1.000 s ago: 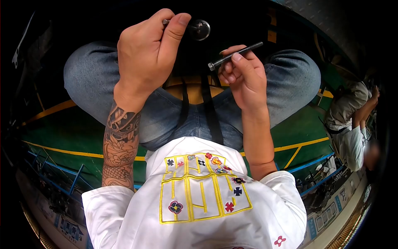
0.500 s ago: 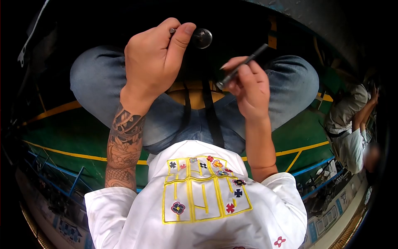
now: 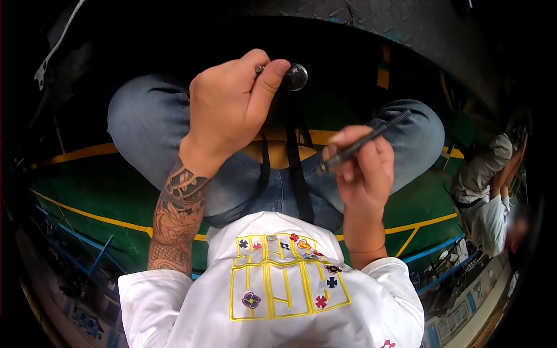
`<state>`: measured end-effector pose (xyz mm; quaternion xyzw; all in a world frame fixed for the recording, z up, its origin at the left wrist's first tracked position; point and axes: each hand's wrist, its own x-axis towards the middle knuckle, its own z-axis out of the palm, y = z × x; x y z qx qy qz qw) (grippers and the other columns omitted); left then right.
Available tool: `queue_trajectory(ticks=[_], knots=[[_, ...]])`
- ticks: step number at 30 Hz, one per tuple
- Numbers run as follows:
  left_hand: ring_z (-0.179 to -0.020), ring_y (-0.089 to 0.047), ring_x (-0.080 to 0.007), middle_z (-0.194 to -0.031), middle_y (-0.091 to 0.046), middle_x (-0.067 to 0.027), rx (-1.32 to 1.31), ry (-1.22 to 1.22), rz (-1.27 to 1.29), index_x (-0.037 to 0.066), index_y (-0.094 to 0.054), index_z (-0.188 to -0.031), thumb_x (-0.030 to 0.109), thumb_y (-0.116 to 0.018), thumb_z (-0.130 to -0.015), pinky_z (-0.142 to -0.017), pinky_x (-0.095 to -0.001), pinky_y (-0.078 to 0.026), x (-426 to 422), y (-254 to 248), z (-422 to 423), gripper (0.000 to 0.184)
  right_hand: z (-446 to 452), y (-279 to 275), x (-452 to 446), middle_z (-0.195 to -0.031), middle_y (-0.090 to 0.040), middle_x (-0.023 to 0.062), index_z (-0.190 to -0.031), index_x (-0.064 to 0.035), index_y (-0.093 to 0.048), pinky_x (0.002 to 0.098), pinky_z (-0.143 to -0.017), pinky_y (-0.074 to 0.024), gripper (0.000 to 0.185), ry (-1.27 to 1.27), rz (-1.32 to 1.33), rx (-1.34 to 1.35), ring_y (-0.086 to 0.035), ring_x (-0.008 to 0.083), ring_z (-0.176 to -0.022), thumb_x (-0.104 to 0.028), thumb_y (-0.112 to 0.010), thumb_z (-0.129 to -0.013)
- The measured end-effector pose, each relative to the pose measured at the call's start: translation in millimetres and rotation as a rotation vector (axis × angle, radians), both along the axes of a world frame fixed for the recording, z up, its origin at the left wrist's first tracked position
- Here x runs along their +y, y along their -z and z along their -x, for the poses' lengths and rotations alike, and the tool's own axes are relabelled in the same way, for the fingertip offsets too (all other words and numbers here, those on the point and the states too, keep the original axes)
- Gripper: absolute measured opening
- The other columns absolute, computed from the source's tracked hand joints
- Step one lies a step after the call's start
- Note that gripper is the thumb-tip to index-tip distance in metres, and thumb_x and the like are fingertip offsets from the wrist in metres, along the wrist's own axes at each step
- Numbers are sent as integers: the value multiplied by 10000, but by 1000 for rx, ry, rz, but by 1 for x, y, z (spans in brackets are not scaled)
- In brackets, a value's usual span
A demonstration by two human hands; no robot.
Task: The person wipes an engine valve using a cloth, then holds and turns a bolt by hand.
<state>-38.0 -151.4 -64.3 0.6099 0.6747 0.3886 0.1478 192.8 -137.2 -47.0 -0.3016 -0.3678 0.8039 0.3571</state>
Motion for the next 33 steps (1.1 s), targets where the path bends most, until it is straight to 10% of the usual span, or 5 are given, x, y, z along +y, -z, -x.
queue_trajectory(ticks=[20,33], knots=[[-488,-554,-269,-559,-531,-82,-1,8,10,84,-618,-743,317,-643,-1013,-469,-365,-417,0,-1,-5,358,-2,-48,-5,-762,-723,192,-951,104,-747,289,-513,-424,545,-19,-56,103,-582,169,-549,-440,-747,-936],[-521,-597,-291,-588,-578,-85,126,71,-29,91,-648,-761,311,-680,-986,-475,-370,-428,27,-42,4,317,17,9,42,-754,-634,-13,-932,20,-724,196,-594,-362,273,-82,-162,-328,-468,24,-636,-208,-609,-1028]])
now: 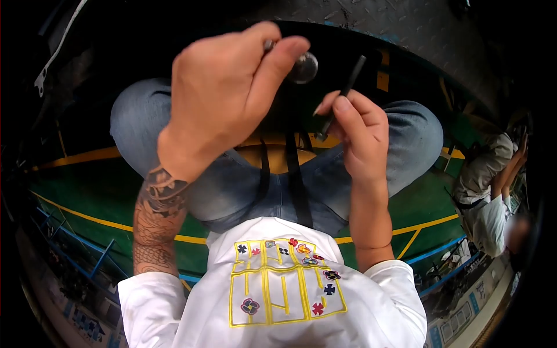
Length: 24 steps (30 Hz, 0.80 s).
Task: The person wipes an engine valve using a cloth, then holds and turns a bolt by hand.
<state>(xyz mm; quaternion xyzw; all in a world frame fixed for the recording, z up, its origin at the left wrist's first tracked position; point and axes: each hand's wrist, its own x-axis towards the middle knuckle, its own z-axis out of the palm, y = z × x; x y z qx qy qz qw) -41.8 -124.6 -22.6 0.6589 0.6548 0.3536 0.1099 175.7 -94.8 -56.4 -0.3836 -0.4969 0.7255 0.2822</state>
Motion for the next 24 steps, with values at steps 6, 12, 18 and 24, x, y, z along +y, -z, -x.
queue_trajectory(ticks=[6,12,18,24], knots=[[-525,-586,-284,-597,-571,-114,182,123,-122,62,-605,-769,231,-700,-968,-483,-377,-434,51,-15,-2,278,21,27,12,-798,-664,-15,-915,14,-718,210,-695,-432,249,59,-10,-49,-554,48,-744,-190,-630,-1027],[-527,-589,-308,-594,-555,-115,295,145,-116,56,-551,-732,224,-720,-947,-482,-395,-438,62,-12,-12,322,31,33,22,-802,-660,-11,-895,7,-698,218,-719,-445,298,120,-12,-43,-566,52,-767,-225,-591,-1049],[-530,-566,-334,-597,-533,-136,236,201,-115,45,-534,-733,217,-709,-957,-489,-405,-421,70,-18,-9,333,43,34,29,-734,-635,-20,-856,-1,-693,225,-657,-418,329,97,-73,-17,-525,44,-692,-235,-575,-1055],[-532,-558,-346,-583,-507,-147,251,188,-105,43,-522,-724,212,-697,-966,-488,-410,-408,71,-8,-6,343,44,36,29,-735,-652,-6,-848,4,-702,223,-662,-424,349,87,-57,-1,-545,52,-684,-244,-568,-1054]])
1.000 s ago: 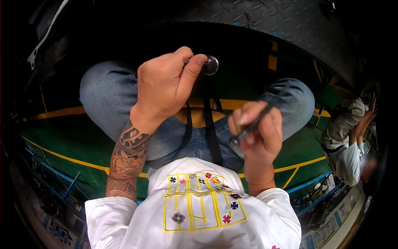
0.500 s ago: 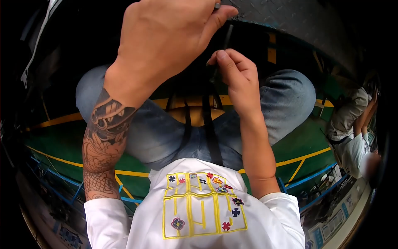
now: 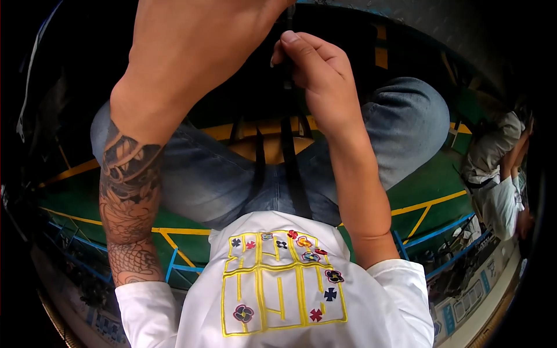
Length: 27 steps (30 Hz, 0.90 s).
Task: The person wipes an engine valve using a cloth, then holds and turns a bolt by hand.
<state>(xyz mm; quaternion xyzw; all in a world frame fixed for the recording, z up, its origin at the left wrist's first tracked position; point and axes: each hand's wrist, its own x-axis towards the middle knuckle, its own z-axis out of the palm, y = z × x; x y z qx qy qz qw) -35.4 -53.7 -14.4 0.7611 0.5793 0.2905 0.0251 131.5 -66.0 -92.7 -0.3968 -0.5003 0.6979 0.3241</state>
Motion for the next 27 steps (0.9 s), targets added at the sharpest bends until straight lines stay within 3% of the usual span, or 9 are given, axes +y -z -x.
queue_trajectory(ticks=[18,22,27], knots=[[-524,-545,-358,-579,-502,-156,-25,12,-12,36,-519,-730,237,-675,-990,-479,-410,-398,4,10,4,363,2,-7,7,-720,-641,-22,-808,-17,-696,224,-674,-427,343,14,45,-58,-547,49,-686,-242,-582,-1041],[-525,-548,-355,-584,-509,-156,-33,-5,7,39,-530,-742,232,-678,-987,-481,-408,-399,2,6,2,346,-1,-1,-1,-721,-594,-75,-859,-106,-706,217,-563,-278,318,-21,52,-31,-389,14,-591,-355,-598,-1025],[-529,-551,-355,-592,-515,-158,-69,-3,22,40,-527,-744,215,-677,-986,-483,-408,-398,4,5,1,334,3,-3,10,-717,-586,-78,-860,-100,-701,212,-553,-272,328,-28,37,-5,-390,13,-582,-361,-597,-1028]])
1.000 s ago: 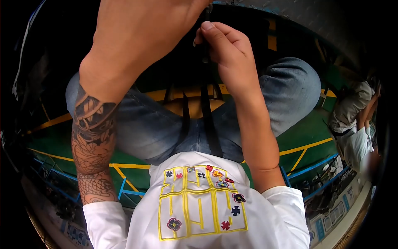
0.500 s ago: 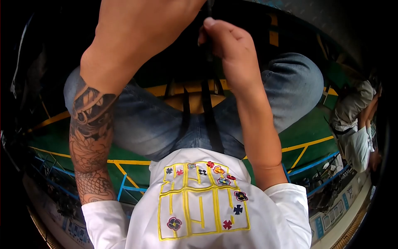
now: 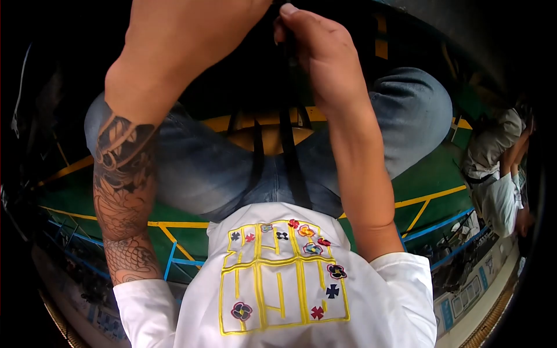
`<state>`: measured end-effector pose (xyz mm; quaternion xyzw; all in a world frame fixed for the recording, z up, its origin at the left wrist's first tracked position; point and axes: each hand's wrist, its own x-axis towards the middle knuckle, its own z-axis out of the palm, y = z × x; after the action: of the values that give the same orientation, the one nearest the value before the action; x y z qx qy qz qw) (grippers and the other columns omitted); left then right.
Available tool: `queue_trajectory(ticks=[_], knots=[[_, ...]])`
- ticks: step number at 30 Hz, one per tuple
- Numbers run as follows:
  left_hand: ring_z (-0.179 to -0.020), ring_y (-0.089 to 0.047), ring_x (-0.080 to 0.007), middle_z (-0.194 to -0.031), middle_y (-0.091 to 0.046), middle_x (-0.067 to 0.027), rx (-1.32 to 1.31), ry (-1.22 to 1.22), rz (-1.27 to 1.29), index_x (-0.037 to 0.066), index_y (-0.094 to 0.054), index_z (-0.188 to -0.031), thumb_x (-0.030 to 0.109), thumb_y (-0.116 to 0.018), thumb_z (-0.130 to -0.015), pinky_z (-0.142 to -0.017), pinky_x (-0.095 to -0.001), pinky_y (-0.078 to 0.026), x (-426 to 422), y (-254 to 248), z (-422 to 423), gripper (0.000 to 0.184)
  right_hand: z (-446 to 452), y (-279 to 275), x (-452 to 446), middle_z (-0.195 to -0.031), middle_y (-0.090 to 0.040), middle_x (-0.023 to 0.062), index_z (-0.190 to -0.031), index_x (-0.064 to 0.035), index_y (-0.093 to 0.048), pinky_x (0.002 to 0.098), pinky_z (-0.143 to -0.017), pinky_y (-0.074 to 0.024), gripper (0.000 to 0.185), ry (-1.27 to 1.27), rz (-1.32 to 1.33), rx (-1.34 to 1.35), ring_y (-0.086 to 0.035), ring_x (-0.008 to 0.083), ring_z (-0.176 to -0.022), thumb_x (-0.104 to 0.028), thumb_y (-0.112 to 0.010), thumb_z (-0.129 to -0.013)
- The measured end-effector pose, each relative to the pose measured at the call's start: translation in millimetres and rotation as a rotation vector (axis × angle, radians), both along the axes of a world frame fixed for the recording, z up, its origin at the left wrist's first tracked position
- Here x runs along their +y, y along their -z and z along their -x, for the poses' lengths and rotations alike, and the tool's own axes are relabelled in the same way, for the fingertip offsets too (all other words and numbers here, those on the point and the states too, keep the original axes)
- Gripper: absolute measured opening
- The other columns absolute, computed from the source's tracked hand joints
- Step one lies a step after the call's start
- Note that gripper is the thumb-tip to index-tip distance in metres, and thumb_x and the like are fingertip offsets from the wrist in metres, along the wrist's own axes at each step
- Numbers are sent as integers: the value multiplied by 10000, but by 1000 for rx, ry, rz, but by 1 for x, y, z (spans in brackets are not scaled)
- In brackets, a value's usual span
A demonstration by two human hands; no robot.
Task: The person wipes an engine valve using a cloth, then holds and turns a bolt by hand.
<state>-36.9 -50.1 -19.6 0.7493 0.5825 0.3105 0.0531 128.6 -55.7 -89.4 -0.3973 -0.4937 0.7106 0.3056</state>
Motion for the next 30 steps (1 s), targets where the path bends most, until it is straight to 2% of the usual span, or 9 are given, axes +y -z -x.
queue_trajectory(ticks=[4,7,8,12,15,20,24,27,30], knots=[[-542,-558,-359,-596,-518,-161,24,-4,-25,41,-525,-745,213,-679,-983,-489,-417,-403,2,-1,1,331,-2,1,-9,-710,-577,-79,-849,-101,-691,217,-557,-278,345,13,22,13,-398,18,-583,-379,-596,-1029],[-551,-565,-362,-597,-519,-161,49,-6,-18,44,-523,-745,218,-677,-982,-494,-424,-408,2,-2,1,332,2,-3,-2,-701,-601,-43,-794,-41,-680,219,-643,-391,374,38,58,27,-511,39,-669,-286,-568,-1054],[-553,-568,-363,-598,-521,-161,56,-4,-3,46,-523,-746,221,-675,-983,-495,-426,-410,1,-2,-1,332,3,0,1,-719,-582,-80,-854,-105,-694,214,-567,-289,341,11,31,8,-412,12,-600,-374,-591,-1035],[-579,-592,-370,-620,-546,-160,65,-16,-7,59,-539,-765,243,-656,-995,-511,-435,-431,3,-1,0,317,-4,3,-11,-746,-585,-77,-841,-102,-681,213,-592,-312,342,-2,36,-54,-446,19,-648,-371,-594,-1035],[-587,-602,-364,-633,-560,-157,104,-7,-50,54,-541,-774,236,-653,-995,-516,-430,-439,2,0,1,307,5,3,2,-672,-578,-48,-791,-47,-672,223,-602,-376,385,51,73,43,-485,40,-634,-315,-577,-1050],[-601,-614,-361,-634,-573,-156,66,-12,-34,46,-548,-773,225,-651,-996,-528,-427,-446,1,-3,-1,304,0,-2,-7,-654,-566,-47,-781,-49,-672,225,-597,-378,373,21,87,-28,-492,44,-616,-290,-575,-1049],[-591,-594,-375,-638,-564,-176,48,-21,-21,37,-547,-774,216,-652,-997,-524,-436,-430,2,-2,-3,305,6,1,8,-720,-581,-60,-846,-90,-694,221,-598,-342,346,15,7,74,-450,31,-627,-363,-597,-1036],[-587,-588,-381,-633,-544,-189,110,-22,-30,25,-543,-777,206,-645,-1001,-519,-433,-424,2,-2,-2,306,0,5,-7,-736,-595,-56,-858,-92,-701,229,-614,-350,340,10,-48,-37,-462,42,-644,-361,-595,-1037],[-585,-585,-382,-624,-536,-187,55,-37,-12,28,-538,-773,214,-645,-1002,-514,-431,-418,3,-3,-1,313,0,-3,6,-742,-600,-49,-844,-82,-697,234,-636,-362,352,-25,-14,-84,-479,56,-663,-361,-597,-1033]])
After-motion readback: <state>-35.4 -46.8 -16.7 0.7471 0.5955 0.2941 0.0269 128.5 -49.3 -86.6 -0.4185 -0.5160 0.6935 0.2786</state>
